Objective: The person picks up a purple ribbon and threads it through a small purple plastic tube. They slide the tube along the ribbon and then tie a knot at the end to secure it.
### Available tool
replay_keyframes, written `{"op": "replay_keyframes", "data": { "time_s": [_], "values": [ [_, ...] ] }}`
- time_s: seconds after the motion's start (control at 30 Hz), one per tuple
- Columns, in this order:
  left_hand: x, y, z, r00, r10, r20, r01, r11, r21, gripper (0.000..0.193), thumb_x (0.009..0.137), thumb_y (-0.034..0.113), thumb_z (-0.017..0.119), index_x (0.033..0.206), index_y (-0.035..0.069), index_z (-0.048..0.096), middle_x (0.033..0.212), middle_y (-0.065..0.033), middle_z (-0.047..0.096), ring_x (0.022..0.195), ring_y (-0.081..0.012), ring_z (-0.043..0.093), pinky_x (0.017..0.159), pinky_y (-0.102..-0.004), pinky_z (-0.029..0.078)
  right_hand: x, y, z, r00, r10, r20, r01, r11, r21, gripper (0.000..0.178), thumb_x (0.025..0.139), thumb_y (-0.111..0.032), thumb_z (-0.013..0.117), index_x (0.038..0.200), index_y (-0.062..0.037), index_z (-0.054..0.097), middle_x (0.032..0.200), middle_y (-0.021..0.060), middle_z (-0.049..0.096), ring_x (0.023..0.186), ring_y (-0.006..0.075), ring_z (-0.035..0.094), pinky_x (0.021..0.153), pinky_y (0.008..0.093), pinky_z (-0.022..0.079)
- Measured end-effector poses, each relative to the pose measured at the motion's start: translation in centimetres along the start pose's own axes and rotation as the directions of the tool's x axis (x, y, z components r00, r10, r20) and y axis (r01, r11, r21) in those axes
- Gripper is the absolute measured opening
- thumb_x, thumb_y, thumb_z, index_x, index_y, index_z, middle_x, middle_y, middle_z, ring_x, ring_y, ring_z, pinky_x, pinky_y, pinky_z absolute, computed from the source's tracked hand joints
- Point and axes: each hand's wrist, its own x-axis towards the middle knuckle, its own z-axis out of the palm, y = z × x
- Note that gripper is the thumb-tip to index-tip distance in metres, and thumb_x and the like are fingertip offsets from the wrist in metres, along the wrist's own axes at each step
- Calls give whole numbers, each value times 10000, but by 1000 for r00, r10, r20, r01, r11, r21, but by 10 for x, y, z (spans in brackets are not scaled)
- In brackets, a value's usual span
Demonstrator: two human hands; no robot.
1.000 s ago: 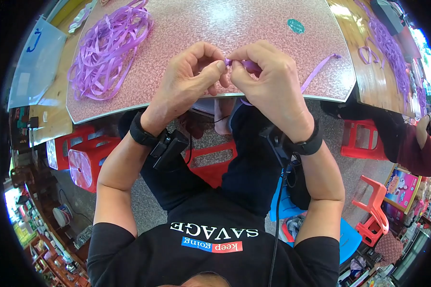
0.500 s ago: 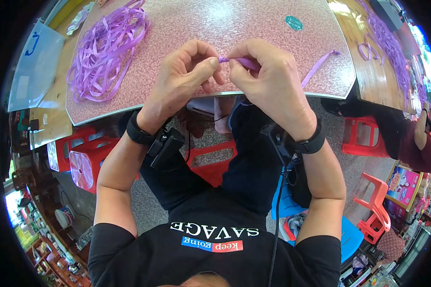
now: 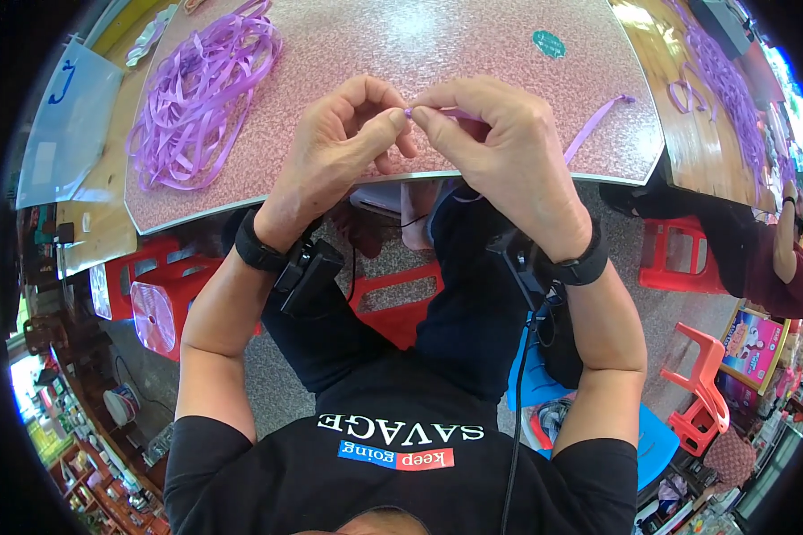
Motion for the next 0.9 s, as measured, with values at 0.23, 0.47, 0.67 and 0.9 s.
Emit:
{"op": "replay_keyframes", "data": {
  "time_s": [0.23, 0.47, 0.67, 0.9],
  "values": [
    [0, -5, 1, 998, 69, -5, -69, 995, 79, 169, 986, 173, 591, 1056, 19, 576, 881, -44, 654, 739, -57, 624, 631, -180, 508, 1, -7, 1, 1000, 9, 18, -7, 996, -84, 85, 885, -49, 687, 950, 2, 707, 814, 13, 645, 715, 44, 550, 617, 194, 439],
    [1, -4, 0, 993, 80, -92, -74, 995, 65, 153, 928, 122, 631, 978, -23, 630, 840, -67, 666, 753, -102, 652, 650, -244, 536, 0, -3, 4, 1000, 2, -14, -2, 1000, -29, 130, 875, -105, 686, 960, -11, 718, 767, 86, 687, 667, 108, 620, 610, 263, 496],
    [1, -5, 0, 995, 67, -73, -61, 995, 82, 155, 948, 131, 622, 1024, -4, 611, 878, -57, 665, 782, -88, 657, 629, -214, 521, -6, 2, 6, 989, 143, 22, -145, 986, 80, 132, 938, -96, 654, 1001, 14, 691, 790, -27, 624, 718, 19, 540, 597, 181, 429],
    [-1, -10, -2, 993, 112, -35, -107, 987, 121, 154, 975, 138, 606, 1072, 20, 585, 920, -46, 658, 819, -73, 653, 629, -185, 512, -6, -4, 11, 981, 195, 12, -196, 977, 82, 96, 926, -87, 667, 968, -2, 685, 758, -58, 571, 675, 1, 458, 572, 167, 368]
  ]
}}
